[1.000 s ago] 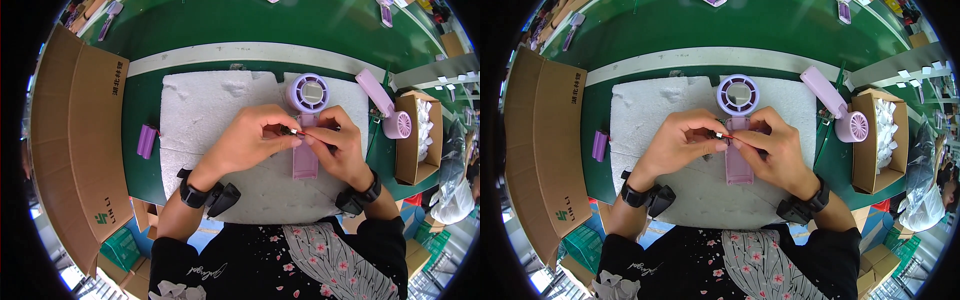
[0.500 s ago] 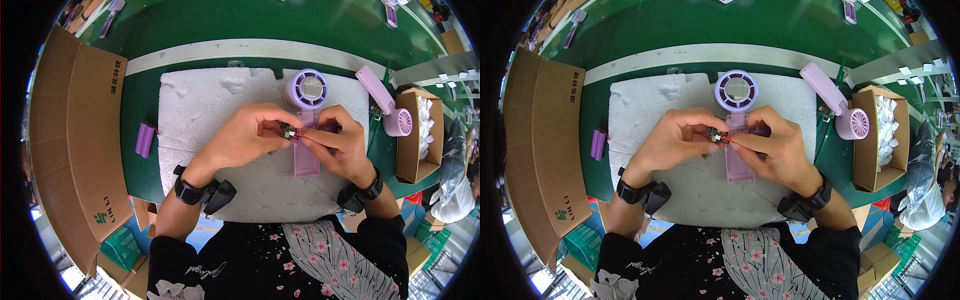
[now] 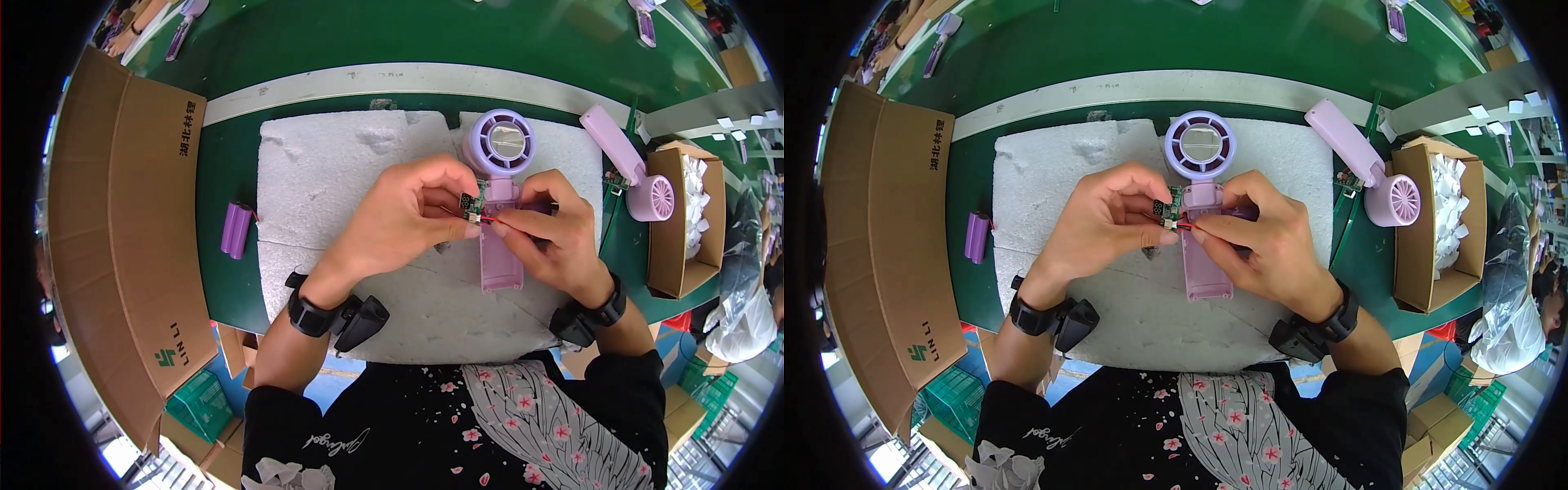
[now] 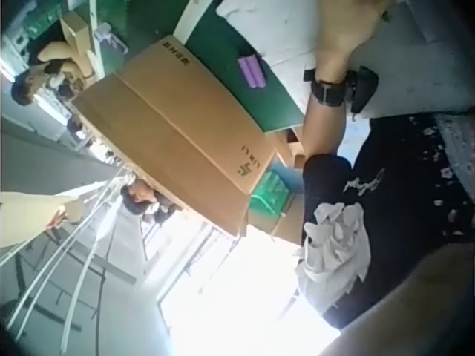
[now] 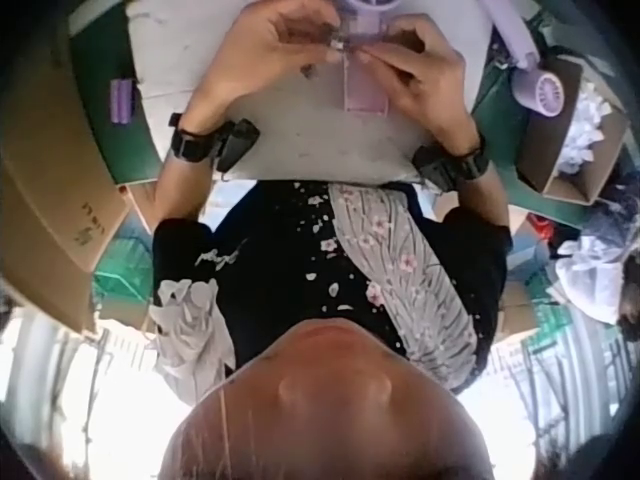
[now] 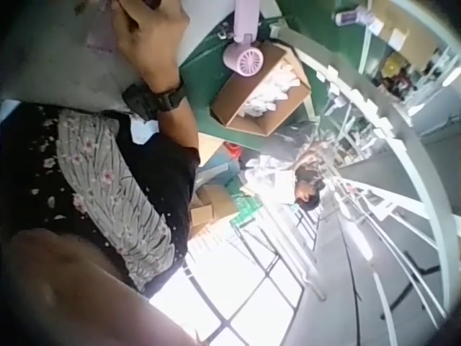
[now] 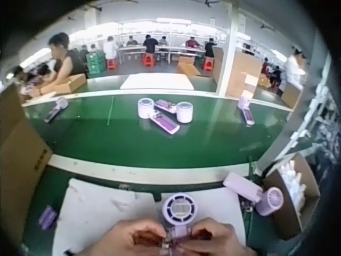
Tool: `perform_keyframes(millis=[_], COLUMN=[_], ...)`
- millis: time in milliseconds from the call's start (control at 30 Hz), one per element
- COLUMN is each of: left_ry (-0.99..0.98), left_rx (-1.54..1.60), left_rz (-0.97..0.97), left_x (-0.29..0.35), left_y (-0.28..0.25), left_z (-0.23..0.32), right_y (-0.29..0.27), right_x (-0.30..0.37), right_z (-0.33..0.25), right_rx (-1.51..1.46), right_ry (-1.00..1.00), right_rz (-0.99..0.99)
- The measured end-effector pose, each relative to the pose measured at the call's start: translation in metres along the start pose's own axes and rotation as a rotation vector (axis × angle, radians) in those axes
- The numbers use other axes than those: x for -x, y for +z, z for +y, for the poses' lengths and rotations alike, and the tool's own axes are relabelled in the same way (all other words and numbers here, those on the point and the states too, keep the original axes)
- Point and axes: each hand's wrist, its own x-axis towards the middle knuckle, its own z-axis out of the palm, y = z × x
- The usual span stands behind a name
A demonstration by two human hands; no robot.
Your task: Assembling portable handheld fans by inserting batteries and connecting internal components.
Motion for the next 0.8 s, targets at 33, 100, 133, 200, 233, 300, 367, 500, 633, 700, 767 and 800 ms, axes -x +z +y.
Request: perform_keyframes(millis=[33, 100, 133, 200, 233, 300, 367, 500, 633, 700, 767, 800], left_ry=[0.025, 0.076, 0.076, 0.069, 0.066, 0.146, 0.308, 0.372, 0.39, 0.382, 0.368, 0.368], left_rx=[-0.019, -0.056, -0.056, -0.067, -0.072, -0.148, -0.3, -0.484, -0.428, -0.42, -0.406, -0.405], left_rz=[0.011, 0.032, 0.031, 0.048, 0.057, 0.045, 0.023, 0.035, 0.118, 0.119, 0.12, 0.121], left_x=[0.0, 0.0, 0.0, 0.001, 0.002, 0.001, 0.0, 0.001, 0.001, 0.0, -0.001, -0.001], left_y=[0.001, 0.001, 0.001, 0.002, 0.002, 0.003, 0.004, 0.006, 0.013, 0.013, 0.012, 0.011], left_z=[-0.001, -0.003, -0.002, -0.001, -0.001, -0.002, -0.004, -0.001, -0.006, -0.006, -0.006, -0.007], right_y=[0.0, 0.0, -0.001, -0.002, -0.002, -0.003, -0.004, 0.001, 0.003, 0.002, 0.002, 0.002], right_x=[0.0, -0.001, -0.001, -0.003, -0.003, -0.002, -0.001, -0.002, -0.007, -0.006, -0.006, -0.006], right_z=[0.0, -0.001, -0.001, -0.003, -0.003, -0.001, 0.001, -0.003, -0.009, -0.01, -0.01, -0.009], right_rx=[0.004, 0.011, 0.012, 0.028, 0.036, 0.044, 0.061, 0.008, 0.024, 0.044, 0.082, 0.082], right_ry=[-0.01, -0.03, -0.028, -0.047, -0.056, -0.073, -0.109, 0.052, 0.048, 0.046, 0.042, 0.042], right_rz=[-0.001, -0.002, -0.002, -0.036, -0.053, -0.064, -0.083, 0.018, 0.054, 0.044, 0.025, 0.024])
